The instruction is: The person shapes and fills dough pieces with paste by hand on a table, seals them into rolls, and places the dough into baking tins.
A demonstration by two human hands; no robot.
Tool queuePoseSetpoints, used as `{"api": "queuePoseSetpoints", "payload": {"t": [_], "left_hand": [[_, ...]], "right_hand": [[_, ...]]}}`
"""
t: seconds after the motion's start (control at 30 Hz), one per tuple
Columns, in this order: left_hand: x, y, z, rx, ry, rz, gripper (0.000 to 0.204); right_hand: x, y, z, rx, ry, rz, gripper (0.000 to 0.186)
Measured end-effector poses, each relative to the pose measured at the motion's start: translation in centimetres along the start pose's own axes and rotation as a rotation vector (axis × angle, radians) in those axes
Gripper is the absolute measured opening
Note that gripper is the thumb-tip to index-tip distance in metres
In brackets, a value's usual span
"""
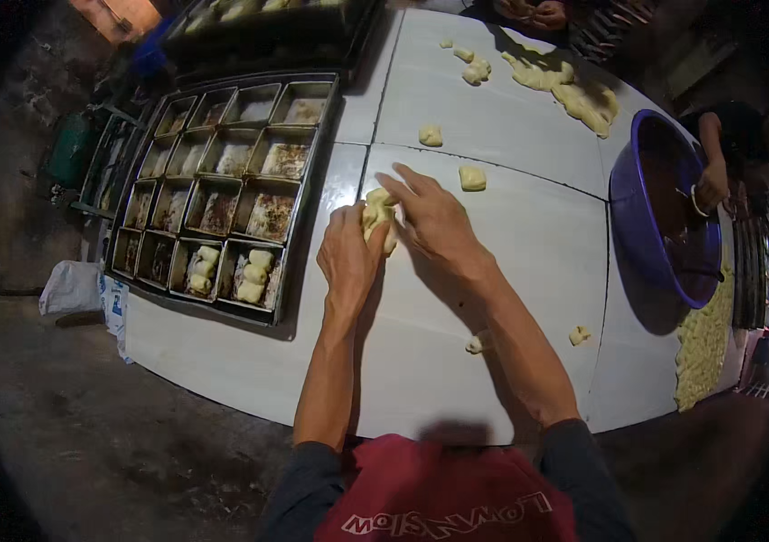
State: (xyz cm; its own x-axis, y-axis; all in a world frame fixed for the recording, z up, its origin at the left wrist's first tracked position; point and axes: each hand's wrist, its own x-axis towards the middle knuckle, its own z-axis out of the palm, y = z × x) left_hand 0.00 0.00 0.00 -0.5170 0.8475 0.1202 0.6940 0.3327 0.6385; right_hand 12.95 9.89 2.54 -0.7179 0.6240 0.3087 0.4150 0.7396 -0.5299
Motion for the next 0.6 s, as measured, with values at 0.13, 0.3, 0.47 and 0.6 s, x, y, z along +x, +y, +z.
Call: {"api": "queuePoseSetpoints", "payload": {"t": [0.13,0.3,0.47,0.6], "left_hand": [[-0.3,0.2,-0.8,0.005,-0.043,0.01,0.044],[0.0,-0.8,-1.3,0.065,0.035,0.009,0.043],[-0.9,1.2,-0.6,0.069,0.096,0.115,0.048],[-4.9,7.9,1.5,-0.568,-0.379,0.088,0.043]], "right_hand": [[3.0,1.5,1.5,-0.075,-0.188,-0.147,0.031],[0.4,1.5,-3.4,0.535,-0.054,0.479,0.014],[-7.9,3.2,-8.4,0.999,0.262,0.79,0.045],[-13.7,1.7,-9.1,1.241,0.34,0.888,0.041]]}}
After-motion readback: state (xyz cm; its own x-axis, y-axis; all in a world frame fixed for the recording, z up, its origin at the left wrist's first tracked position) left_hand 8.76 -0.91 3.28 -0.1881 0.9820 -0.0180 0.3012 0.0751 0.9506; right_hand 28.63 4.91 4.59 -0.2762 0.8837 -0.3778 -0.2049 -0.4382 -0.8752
